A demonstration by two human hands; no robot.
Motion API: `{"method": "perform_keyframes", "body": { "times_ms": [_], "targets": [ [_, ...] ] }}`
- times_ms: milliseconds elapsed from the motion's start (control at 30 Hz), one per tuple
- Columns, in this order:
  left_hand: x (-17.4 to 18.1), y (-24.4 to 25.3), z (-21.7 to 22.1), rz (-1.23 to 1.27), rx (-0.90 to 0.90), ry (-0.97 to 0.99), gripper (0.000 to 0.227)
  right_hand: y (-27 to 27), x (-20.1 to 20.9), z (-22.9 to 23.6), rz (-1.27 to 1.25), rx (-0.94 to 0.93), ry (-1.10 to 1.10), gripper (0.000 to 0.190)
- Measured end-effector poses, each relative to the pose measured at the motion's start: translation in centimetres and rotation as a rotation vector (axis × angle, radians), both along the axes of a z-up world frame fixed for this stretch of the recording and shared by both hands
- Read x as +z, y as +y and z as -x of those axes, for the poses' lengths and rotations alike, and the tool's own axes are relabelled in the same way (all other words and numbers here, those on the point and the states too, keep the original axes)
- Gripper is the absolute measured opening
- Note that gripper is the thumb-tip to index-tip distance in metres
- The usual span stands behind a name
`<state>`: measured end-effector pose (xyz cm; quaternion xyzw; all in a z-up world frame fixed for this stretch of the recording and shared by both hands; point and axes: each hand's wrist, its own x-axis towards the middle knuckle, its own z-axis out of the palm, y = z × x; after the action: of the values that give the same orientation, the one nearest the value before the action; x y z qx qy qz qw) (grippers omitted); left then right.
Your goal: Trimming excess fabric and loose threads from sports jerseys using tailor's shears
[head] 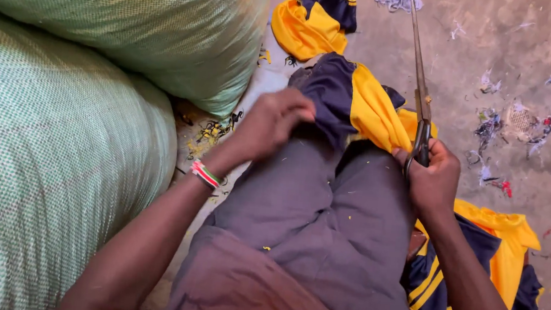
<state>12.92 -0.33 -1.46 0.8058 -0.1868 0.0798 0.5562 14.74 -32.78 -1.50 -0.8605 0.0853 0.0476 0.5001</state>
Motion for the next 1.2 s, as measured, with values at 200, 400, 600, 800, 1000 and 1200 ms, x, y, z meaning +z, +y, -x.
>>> {"method": "perform_keyframes", "body": {
  "times_ms": [200, 400, 600, 800, 1000, 1200],
  "targets": [
    [-1.0, 3.0, -1.0, -0.154, 0.503, 0.127, 0.018, -0.1, -0.9, -0.7, -0.191, -0.109, 0.051, 0.029],
    [2.0, -1.3, 2.0, 0.067, 0.314, 0.444, 0.007, 0.5, -0.6, -0.7, -0.213, -0.119, 0.048, 0.028],
    [1.8, -4.7, -0.5, -0.106, 0.287, 0.477, 0.039, 1.2, -0.1, -0.5, -0.185, -0.09, 0.02, 0.028],
    [3.0, -6.8, -2.6, 0.262, 0.178, 0.041, 0.026, -0.2, -1.2, -0.4, -0.236, -0.085, -0.063, 0.025],
    [5.0, -7.0, -2.8, 0.517, -0.073, 0.454, 0.057, -3.7, 1.6, 2.2, -0.155, -0.08, -0.08, 0.019],
    [4.6, -3.2, 0.0, 0.966, -0.371, 0.971, 0.094, -5.1, 4.2, 4.2, -0.105, -0.016, -0.078, 0.016]
  ]
}}
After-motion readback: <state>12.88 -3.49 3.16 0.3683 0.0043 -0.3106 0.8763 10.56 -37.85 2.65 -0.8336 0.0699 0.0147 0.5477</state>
